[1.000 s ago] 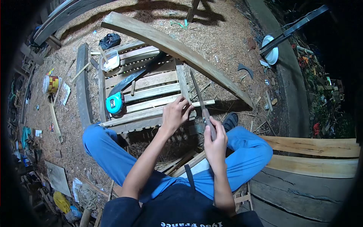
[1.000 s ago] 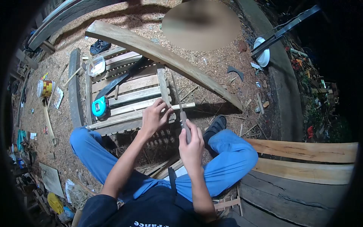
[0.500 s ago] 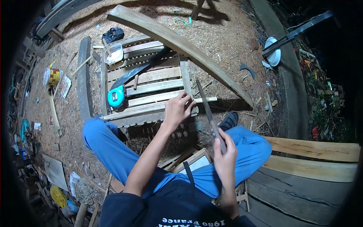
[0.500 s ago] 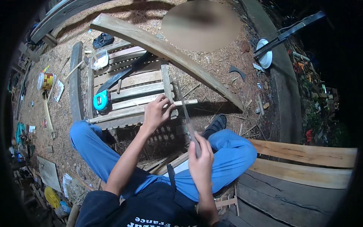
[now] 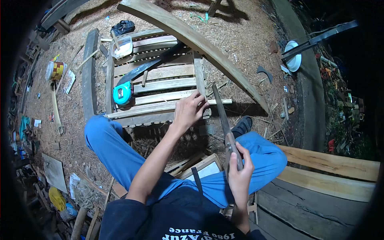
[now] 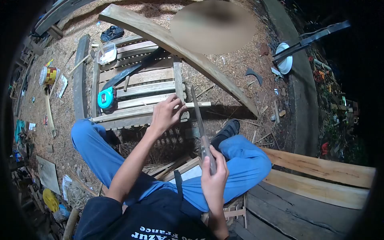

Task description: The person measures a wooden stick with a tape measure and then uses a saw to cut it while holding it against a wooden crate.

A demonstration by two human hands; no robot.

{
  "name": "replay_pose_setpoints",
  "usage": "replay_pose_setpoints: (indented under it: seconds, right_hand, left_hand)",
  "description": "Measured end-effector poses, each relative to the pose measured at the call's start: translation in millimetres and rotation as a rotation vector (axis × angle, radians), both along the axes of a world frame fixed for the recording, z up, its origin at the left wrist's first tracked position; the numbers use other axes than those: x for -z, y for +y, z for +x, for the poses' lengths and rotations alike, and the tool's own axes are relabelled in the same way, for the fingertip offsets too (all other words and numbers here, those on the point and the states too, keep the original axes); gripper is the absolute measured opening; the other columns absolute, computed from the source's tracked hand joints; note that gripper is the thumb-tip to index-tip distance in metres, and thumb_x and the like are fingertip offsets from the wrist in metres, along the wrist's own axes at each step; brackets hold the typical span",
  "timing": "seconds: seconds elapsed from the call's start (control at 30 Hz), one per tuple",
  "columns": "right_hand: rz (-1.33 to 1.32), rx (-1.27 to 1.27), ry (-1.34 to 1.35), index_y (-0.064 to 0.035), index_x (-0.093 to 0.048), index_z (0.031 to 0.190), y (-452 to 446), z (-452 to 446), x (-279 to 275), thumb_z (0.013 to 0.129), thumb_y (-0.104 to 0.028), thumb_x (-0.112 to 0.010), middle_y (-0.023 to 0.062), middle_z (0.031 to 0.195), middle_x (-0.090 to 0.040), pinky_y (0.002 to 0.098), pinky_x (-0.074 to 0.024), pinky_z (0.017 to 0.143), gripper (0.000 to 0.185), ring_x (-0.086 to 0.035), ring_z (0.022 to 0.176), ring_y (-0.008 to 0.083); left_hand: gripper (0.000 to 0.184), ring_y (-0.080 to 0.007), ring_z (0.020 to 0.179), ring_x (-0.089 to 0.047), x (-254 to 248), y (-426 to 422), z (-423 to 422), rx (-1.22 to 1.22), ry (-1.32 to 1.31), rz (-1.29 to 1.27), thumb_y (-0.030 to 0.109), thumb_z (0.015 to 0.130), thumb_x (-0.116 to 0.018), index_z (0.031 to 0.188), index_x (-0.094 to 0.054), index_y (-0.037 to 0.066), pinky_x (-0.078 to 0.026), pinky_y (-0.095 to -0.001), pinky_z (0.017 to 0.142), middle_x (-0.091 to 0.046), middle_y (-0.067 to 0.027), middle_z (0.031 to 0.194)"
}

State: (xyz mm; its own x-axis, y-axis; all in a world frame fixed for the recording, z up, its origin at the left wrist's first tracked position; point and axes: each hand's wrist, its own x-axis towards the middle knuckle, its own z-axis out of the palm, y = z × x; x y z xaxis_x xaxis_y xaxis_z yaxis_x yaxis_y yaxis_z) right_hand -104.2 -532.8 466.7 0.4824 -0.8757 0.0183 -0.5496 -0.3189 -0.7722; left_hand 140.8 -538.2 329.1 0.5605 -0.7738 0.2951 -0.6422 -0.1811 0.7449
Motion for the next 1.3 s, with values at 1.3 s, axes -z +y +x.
replay_pose_setpoints:
  seconds: [1.3]
  right_hand:
    - [-0.07, -0.025, 0.049, 0.0026, -0.068, 0.133, -6.6, 36.9, 2.1, 0.105, -0.008, -0.063, 0.0243, 0.124, -0.071, 0.0438, -0.0554, 0.098, 0.03, -0.072, 0.114, 0.0402]
  left_hand:
    - [0.02, -0.0334, 0.081, -0.072, 1.9, -4.4, 7.0, -0.022, -0.042, -0.004, 0.028, 0.095, -0.081, 0.093, -0.075, 0.009, -0.055, -0.0439, 0.069, -0.069, -0.0066, 0.099]
